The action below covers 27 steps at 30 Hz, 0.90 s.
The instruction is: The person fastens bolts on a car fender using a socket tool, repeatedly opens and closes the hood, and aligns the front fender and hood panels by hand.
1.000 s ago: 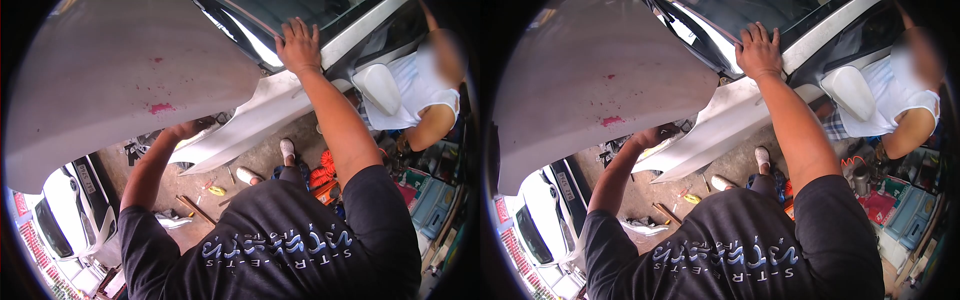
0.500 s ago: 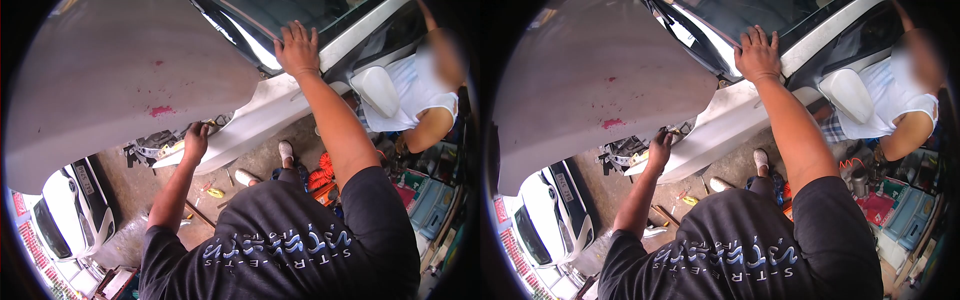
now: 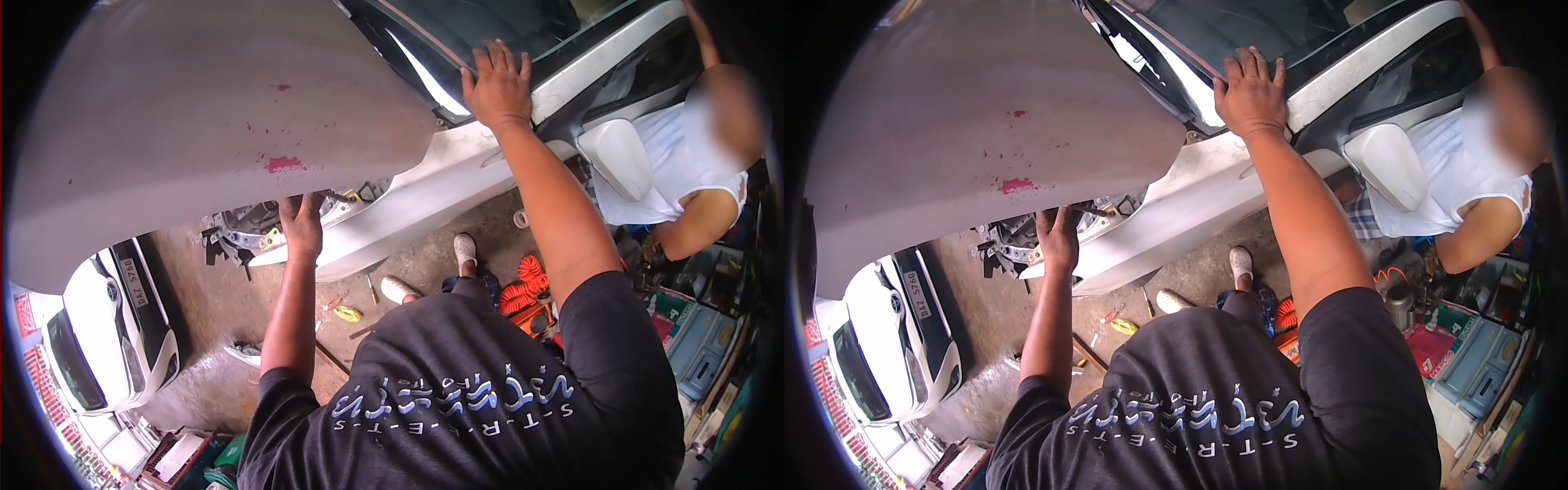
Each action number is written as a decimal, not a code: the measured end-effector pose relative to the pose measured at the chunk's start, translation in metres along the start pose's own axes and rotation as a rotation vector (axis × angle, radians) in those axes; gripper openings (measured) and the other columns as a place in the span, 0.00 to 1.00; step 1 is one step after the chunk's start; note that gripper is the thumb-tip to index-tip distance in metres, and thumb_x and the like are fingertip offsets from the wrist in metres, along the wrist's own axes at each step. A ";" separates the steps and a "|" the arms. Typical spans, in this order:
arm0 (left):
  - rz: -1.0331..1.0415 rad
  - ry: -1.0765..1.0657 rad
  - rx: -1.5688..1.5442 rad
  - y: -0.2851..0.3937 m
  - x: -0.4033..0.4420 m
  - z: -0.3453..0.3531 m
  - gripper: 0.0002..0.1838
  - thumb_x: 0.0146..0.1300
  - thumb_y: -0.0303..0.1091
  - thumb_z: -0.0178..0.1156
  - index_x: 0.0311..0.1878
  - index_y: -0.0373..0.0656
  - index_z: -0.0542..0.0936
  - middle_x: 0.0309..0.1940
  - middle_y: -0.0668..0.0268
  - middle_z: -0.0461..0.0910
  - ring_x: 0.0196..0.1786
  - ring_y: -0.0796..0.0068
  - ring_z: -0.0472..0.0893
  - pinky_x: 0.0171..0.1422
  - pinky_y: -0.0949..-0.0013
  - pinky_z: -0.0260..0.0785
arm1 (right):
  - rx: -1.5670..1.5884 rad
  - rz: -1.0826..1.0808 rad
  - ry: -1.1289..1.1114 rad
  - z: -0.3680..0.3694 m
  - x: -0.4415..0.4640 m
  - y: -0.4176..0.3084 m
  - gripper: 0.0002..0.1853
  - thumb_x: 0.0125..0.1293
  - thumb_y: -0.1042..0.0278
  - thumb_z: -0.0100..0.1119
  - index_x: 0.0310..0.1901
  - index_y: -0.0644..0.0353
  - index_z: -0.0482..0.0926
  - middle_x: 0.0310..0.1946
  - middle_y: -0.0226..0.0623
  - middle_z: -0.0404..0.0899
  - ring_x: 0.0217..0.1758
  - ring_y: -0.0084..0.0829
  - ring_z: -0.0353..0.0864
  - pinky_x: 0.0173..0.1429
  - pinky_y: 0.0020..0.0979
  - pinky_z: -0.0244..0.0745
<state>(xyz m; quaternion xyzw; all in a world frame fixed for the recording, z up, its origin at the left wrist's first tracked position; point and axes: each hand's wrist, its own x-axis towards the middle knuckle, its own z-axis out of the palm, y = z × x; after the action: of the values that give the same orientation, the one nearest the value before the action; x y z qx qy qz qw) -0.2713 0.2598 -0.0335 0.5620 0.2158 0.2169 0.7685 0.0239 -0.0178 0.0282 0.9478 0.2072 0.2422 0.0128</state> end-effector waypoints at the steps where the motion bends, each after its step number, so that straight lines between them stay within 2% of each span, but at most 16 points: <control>1: -0.011 -0.029 -0.086 0.000 0.000 0.001 0.20 0.83 0.30 0.59 0.73 0.39 0.72 0.66 0.57 0.79 0.70 0.64 0.79 0.77 0.57 0.74 | 0.001 0.002 0.006 0.001 0.000 0.000 0.25 0.79 0.47 0.55 0.69 0.49 0.78 0.76 0.33 0.72 0.87 0.35 0.60 0.89 0.59 0.46; 8: 0.027 -0.006 -0.165 -0.009 -0.003 -0.006 0.22 0.83 0.31 0.60 0.74 0.40 0.69 0.67 0.55 0.78 0.70 0.62 0.80 0.79 0.55 0.73 | -0.011 -0.004 -0.006 0.001 0.000 0.000 0.25 0.79 0.46 0.55 0.70 0.48 0.77 0.77 0.34 0.72 0.87 0.36 0.59 0.89 0.62 0.45; 10: -0.053 -0.097 -0.168 -0.005 -0.003 -0.011 0.25 0.82 0.24 0.55 0.78 0.41 0.66 0.72 0.56 0.75 0.72 0.61 0.79 0.81 0.53 0.72 | -0.008 -0.006 -0.011 -0.001 0.001 0.000 0.25 0.79 0.46 0.55 0.70 0.48 0.77 0.77 0.35 0.71 0.87 0.36 0.59 0.89 0.62 0.45; 11: -0.047 -0.089 -0.170 -0.003 -0.003 -0.011 0.25 0.82 0.24 0.55 0.78 0.41 0.66 0.72 0.56 0.75 0.72 0.61 0.79 0.81 0.53 0.72 | -0.007 -0.002 -0.020 -0.001 0.001 0.000 0.25 0.79 0.46 0.55 0.70 0.49 0.77 0.77 0.35 0.71 0.87 0.36 0.59 0.89 0.62 0.45; 13: -0.075 -0.118 -0.127 0.003 -0.004 -0.011 0.23 0.81 0.31 0.62 0.73 0.38 0.72 0.65 0.58 0.81 0.67 0.62 0.82 0.75 0.55 0.75 | -0.010 -0.007 -0.023 -0.003 0.002 -0.001 0.25 0.79 0.46 0.55 0.70 0.49 0.77 0.77 0.35 0.71 0.87 0.36 0.59 0.89 0.62 0.45; 14: -0.070 -0.112 -0.128 0.007 -0.002 -0.015 0.23 0.81 0.31 0.62 0.73 0.38 0.72 0.65 0.58 0.81 0.67 0.62 0.82 0.75 0.55 0.75 | -0.018 -0.003 -0.033 -0.003 0.002 -0.001 0.25 0.79 0.46 0.54 0.70 0.49 0.77 0.77 0.35 0.71 0.87 0.36 0.59 0.89 0.62 0.45; 16: 0.049 -0.317 0.489 0.017 0.006 -0.024 0.21 0.79 0.33 0.65 0.69 0.36 0.77 0.60 0.56 0.85 0.63 0.63 0.85 0.70 0.57 0.78 | -0.016 -0.010 -0.027 -0.004 0.002 -0.002 0.25 0.79 0.46 0.54 0.70 0.49 0.77 0.77 0.35 0.71 0.87 0.36 0.59 0.89 0.62 0.45; 17: 0.090 -0.368 0.717 0.036 0.009 -0.021 0.18 0.75 0.36 0.70 0.62 0.37 0.85 0.53 0.53 0.89 0.56 0.58 0.89 0.64 0.56 0.80 | -0.021 -0.008 -0.025 -0.004 0.001 -0.002 0.25 0.78 0.47 0.54 0.70 0.49 0.77 0.77 0.35 0.71 0.87 0.36 0.59 0.89 0.62 0.45; 18: 0.094 -0.359 0.715 0.051 0.012 -0.016 0.18 0.75 0.36 0.70 0.62 0.37 0.85 0.53 0.53 0.89 0.56 0.58 0.89 0.64 0.56 0.80 | -0.025 -0.007 -0.022 -0.004 0.002 -0.002 0.25 0.78 0.47 0.55 0.69 0.49 0.77 0.77 0.35 0.71 0.87 0.36 0.59 0.89 0.62 0.45; 20: 0.435 -0.501 1.173 0.076 0.015 -0.008 0.18 0.71 0.40 0.73 0.58 0.40 0.88 0.48 0.52 0.90 0.51 0.50 0.90 0.58 0.52 0.81 | -0.023 -0.011 -0.015 -0.004 0.002 -0.002 0.25 0.78 0.47 0.55 0.69 0.49 0.77 0.77 0.35 0.71 0.87 0.36 0.59 0.89 0.62 0.46; 21: 0.305 -0.441 1.179 0.082 0.015 -0.003 0.19 0.69 0.45 0.73 0.54 0.42 0.90 0.44 0.52 0.90 0.49 0.45 0.88 0.55 0.50 0.81 | -0.022 -0.006 -0.016 -0.003 0.001 -0.003 0.25 0.78 0.47 0.55 0.69 0.49 0.77 0.77 0.35 0.71 0.87 0.36 0.59 0.89 0.62 0.46; 25: 0.311 -0.424 1.270 0.087 0.019 0.000 0.14 0.69 0.41 0.74 0.48 0.39 0.88 0.45 0.54 0.91 0.45 0.49 0.91 0.51 0.55 0.83 | -0.022 -0.007 -0.016 -0.004 0.002 -0.002 0.24 0.78 0.47 0.55 0.69 0.49 0.78 0.77 0.35 0.71 0.88 0.36 0.59 0.89 0.62 0.46; 27: 0.415 -0.323 1.492 0.078 0.008 0.003 0.20 0.75 0.52 0.65 0.39 0.43 0.89 0.37 0.53 0.90 0.40 0.46 0.89 0.45 0.47 0.81 | -0.031 -0.014 -0.017 -0.007 0.002 -0.003 0.25 0.78 0.48 0.56 0.69 0.50 0.78 0.76 0.36 0.73 0.87 0.37 0.62 0.88 0.61 0.48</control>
<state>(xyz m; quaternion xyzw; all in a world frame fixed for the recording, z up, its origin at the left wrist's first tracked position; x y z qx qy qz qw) -0.2699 0.2837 0.0412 0.9823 0.0807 0.0695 0.1542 0.0204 -0.0148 0.0350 0.9480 0.2101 0.2373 0.0309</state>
